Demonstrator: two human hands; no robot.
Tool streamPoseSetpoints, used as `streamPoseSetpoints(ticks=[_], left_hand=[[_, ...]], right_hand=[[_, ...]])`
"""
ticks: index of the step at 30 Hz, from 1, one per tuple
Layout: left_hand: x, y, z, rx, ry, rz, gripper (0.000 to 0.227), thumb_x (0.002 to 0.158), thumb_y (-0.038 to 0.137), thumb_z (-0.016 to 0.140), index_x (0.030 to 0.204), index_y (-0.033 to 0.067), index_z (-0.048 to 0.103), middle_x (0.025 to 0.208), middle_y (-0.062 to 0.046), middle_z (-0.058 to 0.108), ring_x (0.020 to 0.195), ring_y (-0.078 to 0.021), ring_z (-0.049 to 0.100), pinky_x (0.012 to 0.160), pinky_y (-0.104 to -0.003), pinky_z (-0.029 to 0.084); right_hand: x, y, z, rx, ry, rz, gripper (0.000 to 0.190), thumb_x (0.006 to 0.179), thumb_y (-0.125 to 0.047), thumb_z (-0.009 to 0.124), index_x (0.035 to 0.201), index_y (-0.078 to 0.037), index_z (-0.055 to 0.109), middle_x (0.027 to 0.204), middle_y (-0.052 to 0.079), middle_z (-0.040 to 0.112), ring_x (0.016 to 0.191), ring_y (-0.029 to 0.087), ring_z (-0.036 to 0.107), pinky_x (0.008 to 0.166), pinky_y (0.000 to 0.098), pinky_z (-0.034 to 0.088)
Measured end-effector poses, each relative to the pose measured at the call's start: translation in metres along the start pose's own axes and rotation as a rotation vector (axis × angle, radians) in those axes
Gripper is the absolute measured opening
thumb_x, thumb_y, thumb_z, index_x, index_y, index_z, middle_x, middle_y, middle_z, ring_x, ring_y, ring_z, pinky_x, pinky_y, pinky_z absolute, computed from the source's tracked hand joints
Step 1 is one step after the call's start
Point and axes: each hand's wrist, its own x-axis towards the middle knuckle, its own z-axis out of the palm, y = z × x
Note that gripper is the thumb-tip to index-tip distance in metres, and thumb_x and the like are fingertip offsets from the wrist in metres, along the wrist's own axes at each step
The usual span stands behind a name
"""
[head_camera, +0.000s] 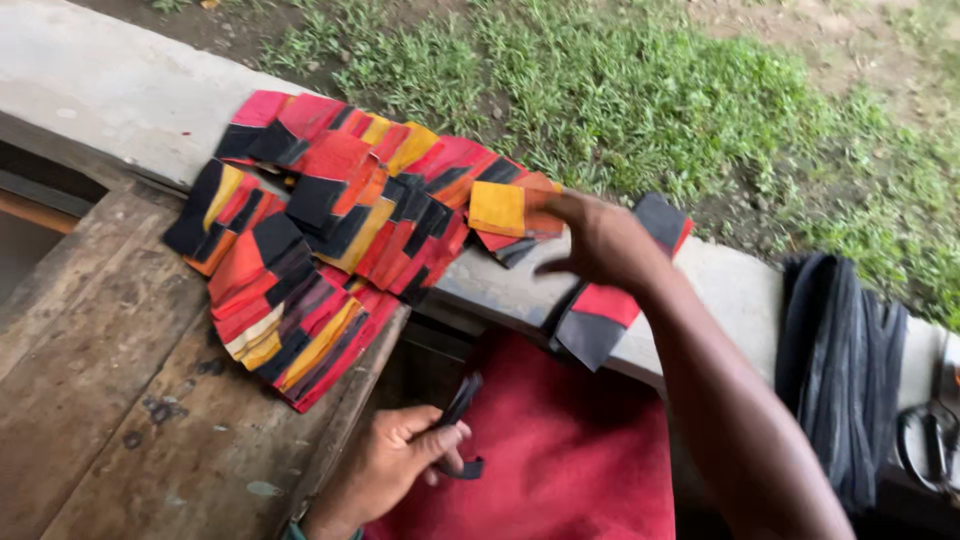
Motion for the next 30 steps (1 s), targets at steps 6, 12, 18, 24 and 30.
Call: streamPoseSetpoints(ticks=[6,12,18,24,30], left_hand=[[0.023,-0.004,0.003,0.06,0.112,0.128,0.025,0.085,0.024,0.081,0.09,-0.0001,0.078,0.068,-0.005,0.076,0.061,-0.0099,0.066,0.057,-0.026,0.054],[0.027,-0.006,0.005,-0.05,0.009,0.129,0.029,0.099,0.026,0.062,0.112,0.0018,0.07,0.075,-0.004,0.075,0.07,-0.0092,0.07,0.066,-0.026,0.058],[0.011,0.013,0.005,0.286,0.005,0.201,0.028,0.098,0.02,0.067,0.117,0.003,0.078,0.108,0.001,0.077,0.07,-0.0105,0.07,0.058,-0.027,0.058],[0.021,0.034,0.021,0.185,0.241,0.063,0.023,0.094,0.017,0.063,0.111,0.0061,0.075,0.075,-0.009,0.077,0.066,-0.0124,0.071,0.062,-0.027,0.058],[0.047,0.045,0.044,0.459,0.271,0.637,0.015,0.094,0.009,0.066,0.1,-0.0032,0.071,0.103,-0.012,0.075,0.087,-0.0188,0.072,0.072,-0.031,0.058]], right_hand=[[0.015,0.076,0.048,0.013,-0.178,0.104,0.042,0.089,-0.019,0.071,0.131,-0.019,0.069,0.132,0.009,0.07,0.116,0.032,0.068,0.098,0.0419,0.054],[0.02,0.079,0.064,0.08,0.193,-0.055,0.056,0.074,-0.017,0.084,0.127,-0.009,0.066,0.128,0.018,0.065,0.11,0.04,0.063,0.09,0.047,0.052],[0.026,0.087,0.054,0.076,0.043,-0.022,0.03,0.089,-0.01,0.069,0.119,-0.015,0.073,0.115,0.015,0.073,0.096,0.036,0.071,0.084,0.044,0.058],[0.007,0.065,0.029,0.404,0.471,0.114,0.019,0.092,-0.004,0.069,0.11,-0.002,0.062,0.094,0.015,0.073,0.085,0.029,0.073,0.074,0.0405,0.059],[-0.093,0.051,0.006,0.901,0.441,0.313,0.022,0.085,-0.011,0.08,0.103,-0.004,0.07,0.088,0.0,0.074,0.083,0.009,0.068,0.074,0.0283,0.057]])
